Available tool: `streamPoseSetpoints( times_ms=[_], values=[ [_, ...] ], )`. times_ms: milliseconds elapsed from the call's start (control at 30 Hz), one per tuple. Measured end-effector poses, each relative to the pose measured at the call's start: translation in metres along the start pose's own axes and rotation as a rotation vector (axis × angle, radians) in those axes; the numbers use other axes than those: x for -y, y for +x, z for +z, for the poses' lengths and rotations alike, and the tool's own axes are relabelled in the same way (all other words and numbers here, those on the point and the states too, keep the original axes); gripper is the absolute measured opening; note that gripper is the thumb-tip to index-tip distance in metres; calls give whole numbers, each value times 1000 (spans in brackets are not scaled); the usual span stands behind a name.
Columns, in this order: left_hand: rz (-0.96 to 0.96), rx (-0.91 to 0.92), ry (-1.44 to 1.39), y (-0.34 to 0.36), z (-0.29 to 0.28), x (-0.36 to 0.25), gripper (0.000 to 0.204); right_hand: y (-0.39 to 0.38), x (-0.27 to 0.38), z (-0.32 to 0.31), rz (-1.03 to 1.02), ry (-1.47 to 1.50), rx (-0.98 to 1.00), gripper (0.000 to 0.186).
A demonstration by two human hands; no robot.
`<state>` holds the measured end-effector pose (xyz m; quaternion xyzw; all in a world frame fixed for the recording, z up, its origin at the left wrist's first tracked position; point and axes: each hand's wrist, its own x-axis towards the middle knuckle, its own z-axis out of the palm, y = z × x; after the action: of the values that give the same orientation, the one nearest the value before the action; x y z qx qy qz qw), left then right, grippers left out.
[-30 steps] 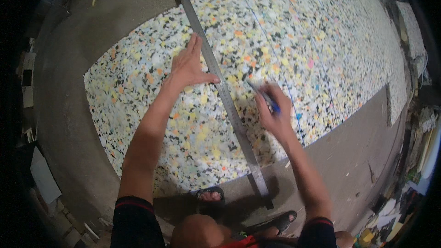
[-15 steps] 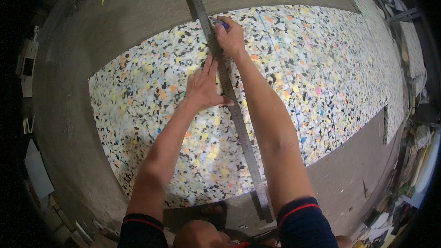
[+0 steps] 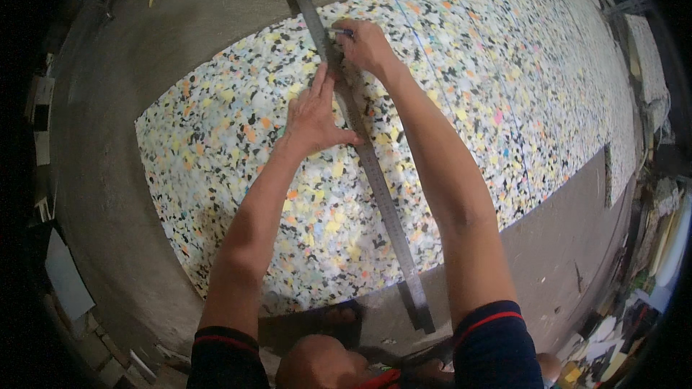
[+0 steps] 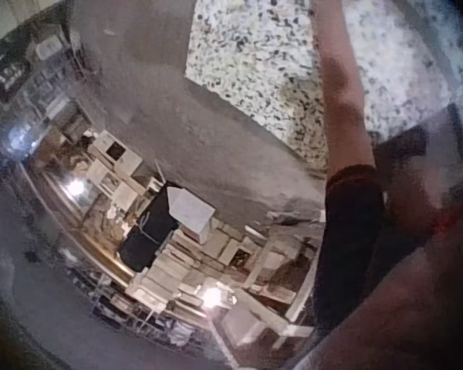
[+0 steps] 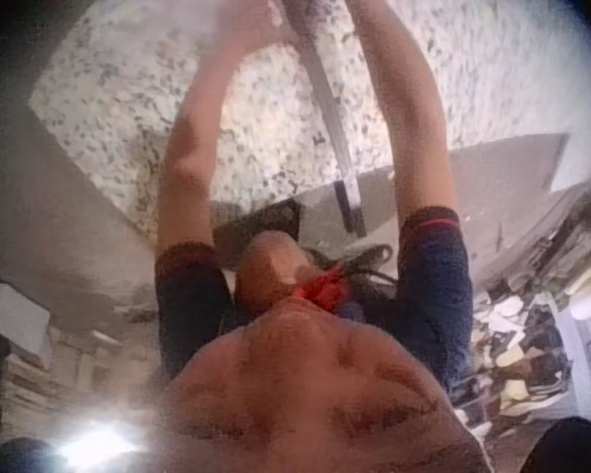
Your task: The person measures and marks a large speckled composite board on the floor using a metal ruler and a blue marker, then cuts along the marked lines with a utility knife. The person repositions the board and repeats the measuring, marking, and cutting steps to produce multiple rectangular pieces.
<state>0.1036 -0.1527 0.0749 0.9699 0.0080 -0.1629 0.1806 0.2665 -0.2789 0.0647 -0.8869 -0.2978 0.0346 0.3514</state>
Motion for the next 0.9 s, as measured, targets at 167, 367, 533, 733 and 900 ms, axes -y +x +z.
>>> streamPoseSetpoints(
  times_ms=[167,367,533,733,900],
  values=[
    [-14,-51,50,0,11,1,144,-107,25,-25,4,65,58,30],
    [11,-118,160,10,22,1,142,-249,54,-52,135,77,78,32],
    [27,-156,199,26,46,12,140,-356,80,-73,240,90,90,30],
    [131,-241,287,35,49,45,135,-454,103,-87,269,78,113,29],
    [158,-256,219,43,51,54,137,-498,116,-107,343,96,190,30]
  ],
)
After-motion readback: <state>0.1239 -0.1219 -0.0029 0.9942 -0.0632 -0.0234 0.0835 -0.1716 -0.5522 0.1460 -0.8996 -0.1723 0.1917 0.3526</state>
